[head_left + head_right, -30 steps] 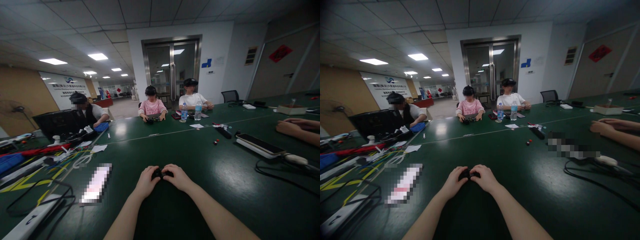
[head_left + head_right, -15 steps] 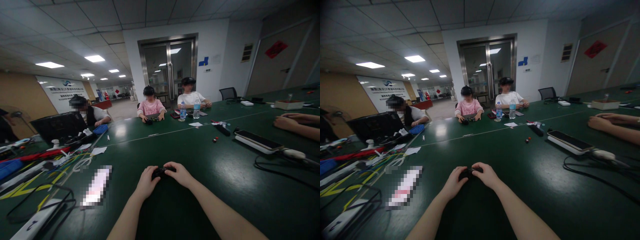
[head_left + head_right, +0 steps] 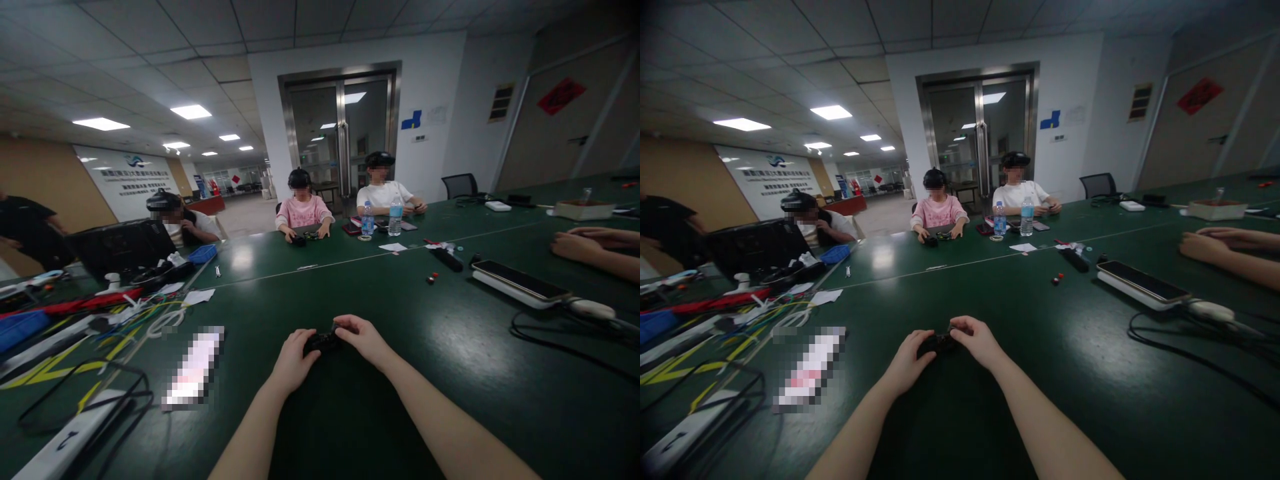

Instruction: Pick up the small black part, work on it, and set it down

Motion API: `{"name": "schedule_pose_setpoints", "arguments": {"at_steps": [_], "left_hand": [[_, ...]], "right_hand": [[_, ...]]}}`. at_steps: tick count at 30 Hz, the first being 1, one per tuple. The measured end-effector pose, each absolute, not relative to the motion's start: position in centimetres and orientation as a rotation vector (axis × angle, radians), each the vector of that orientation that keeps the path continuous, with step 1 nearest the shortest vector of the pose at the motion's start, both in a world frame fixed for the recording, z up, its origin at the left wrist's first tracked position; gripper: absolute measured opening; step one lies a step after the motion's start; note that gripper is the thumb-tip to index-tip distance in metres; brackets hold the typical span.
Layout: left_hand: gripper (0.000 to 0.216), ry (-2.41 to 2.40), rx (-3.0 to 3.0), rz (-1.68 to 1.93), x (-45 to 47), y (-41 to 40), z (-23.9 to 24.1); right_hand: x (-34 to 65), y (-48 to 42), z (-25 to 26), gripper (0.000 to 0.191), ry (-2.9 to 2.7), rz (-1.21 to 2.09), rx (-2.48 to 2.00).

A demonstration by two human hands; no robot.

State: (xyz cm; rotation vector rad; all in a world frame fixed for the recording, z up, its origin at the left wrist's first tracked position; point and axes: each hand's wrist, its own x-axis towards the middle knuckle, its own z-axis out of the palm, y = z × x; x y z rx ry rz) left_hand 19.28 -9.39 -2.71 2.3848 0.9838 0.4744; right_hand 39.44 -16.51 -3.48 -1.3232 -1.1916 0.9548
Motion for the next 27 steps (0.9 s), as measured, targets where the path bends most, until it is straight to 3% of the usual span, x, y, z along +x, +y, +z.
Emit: {"name": "schedule_pose_setpoints", "arguments": {"at_steps": [27], "left_hand": [[0.045,1.006,2.343,0.431,19.18,-9.87,-1.97]], "right_hand": [[39.98,-16.14,-4.39,0.037,-0.98,0.943,-1.306]]}}
